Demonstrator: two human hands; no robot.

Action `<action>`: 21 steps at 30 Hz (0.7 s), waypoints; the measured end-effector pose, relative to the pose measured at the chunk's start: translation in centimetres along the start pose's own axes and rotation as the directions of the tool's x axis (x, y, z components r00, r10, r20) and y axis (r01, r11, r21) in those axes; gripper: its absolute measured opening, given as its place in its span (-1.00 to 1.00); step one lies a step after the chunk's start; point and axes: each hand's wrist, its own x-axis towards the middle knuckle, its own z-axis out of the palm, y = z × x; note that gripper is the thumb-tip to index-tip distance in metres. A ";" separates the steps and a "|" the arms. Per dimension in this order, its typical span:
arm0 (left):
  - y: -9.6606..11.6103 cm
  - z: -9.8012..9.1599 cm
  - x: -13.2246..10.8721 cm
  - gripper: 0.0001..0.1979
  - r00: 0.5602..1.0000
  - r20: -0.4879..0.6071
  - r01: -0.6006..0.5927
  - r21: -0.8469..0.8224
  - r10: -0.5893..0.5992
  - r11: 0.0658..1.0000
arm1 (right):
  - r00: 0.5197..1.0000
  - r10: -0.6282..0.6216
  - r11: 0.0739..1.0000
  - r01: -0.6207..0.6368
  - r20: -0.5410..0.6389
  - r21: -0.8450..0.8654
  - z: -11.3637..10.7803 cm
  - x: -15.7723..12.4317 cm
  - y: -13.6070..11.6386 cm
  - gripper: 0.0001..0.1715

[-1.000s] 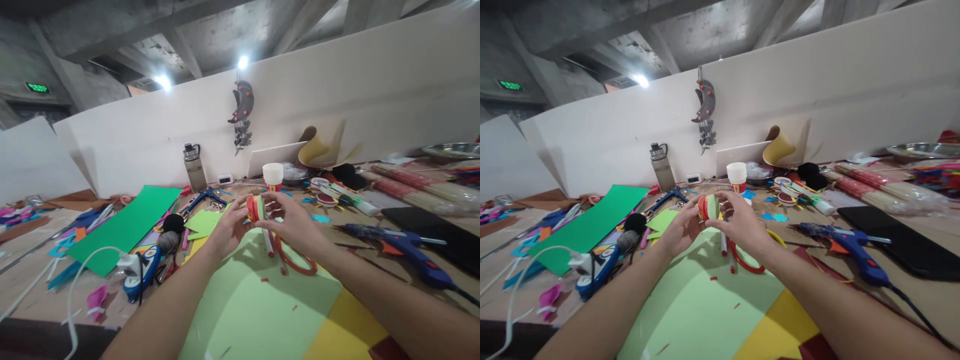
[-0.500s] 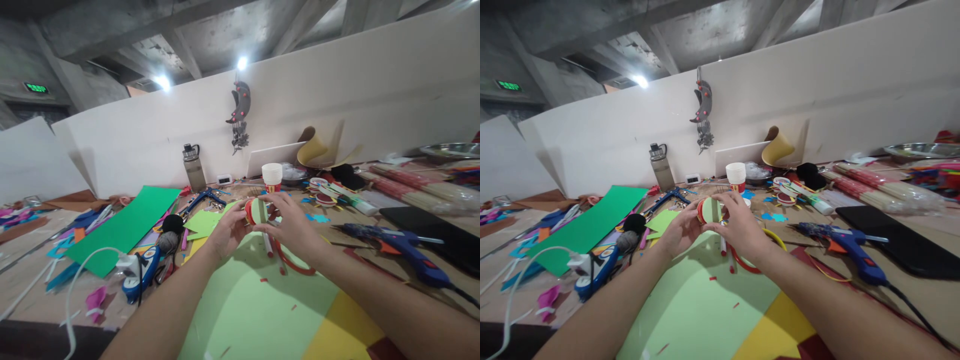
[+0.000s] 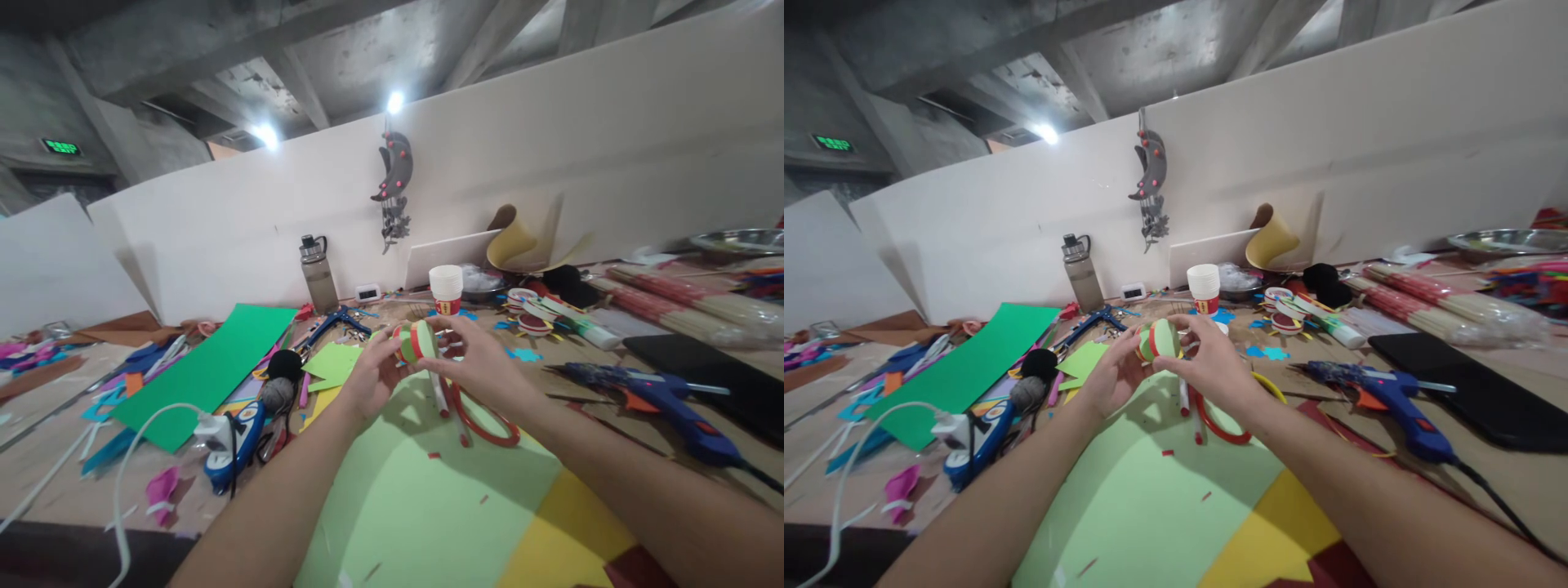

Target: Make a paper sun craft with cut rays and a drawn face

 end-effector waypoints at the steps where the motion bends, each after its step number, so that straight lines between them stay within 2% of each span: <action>1: 0.1 -0.2 0.2 -0.73 0.999 -0.029 -0.015 -0.025 0.014 1.000 | 1.000 0.024 1.000 -0.024 0.006 -0.001 -0.2 0.1 0.0 -0.42; 4: 0.8 -0.8 0.6 -0.83 0.980 -0.188 -0.093 -0.129 0.068 0.987 | 0.994 0.031 0.994 -0.019 0.103 -0.110 -0.6 0.1 -0.1 -0.38; 7: 1.5 -1.0 0.9 -0.86 0.928 -0.362 -0.161 -0.181 0.087 0.970 | 0.945 0.017 0.968 0.067 0.328 -0.242 -0.3 -0.9 -0.3 -0.36; 9: 1.8 -1.0 0.9 -0.86 0.909 -0.410 -0.170 -0.192 0.079 0.967 | 0.898 -0.016 0.943 0.160 0.440 -0.291 0.3 -1.8 -0.1 -0.38; 12: 1.9 -0.9 0.9 -0.85 0.907 -0.415 -0.161 -0.184 0.071 0.970 | 0.857 -0.108 0.906 0.294 0.504 -0.305 1.0 -2.6 0.2 -0.39; 14: 1.9 -1.0 0.9 -0.84 0.910 -0.408 -0.157 -0.178 0.072 0.971 | 0.862 -0.126 0.909 0.298 0.491 -0.292 0.9 -2.4 0.3 -0.43; 17: 2.0 -1.2 0.9 -0.81 0.912 -0.404 -0.157 -0.177 0.074 0.972 | 0.928 -0.093 0.926 0.214 0.361 -0.311 -0.4 -0.8 0.1 -0.71; 19: 2.0 -1.3 0.9 -0.79 0.912 -0.403 -0.155 -0.166 0.076 0.974 | 0.967 -0.048 0.909 0.147 0.252 -0.390 -1.7 0.6 0.5 -0.72; 21: 2.0 -1.4 0.9 -0.77 0.910 -0.408 -0.147 -0.150 0.074 0.978 | 0.990 0.071 0.808 0.013 0.120 -0.588 -2.8 1.8 1.4 -0.73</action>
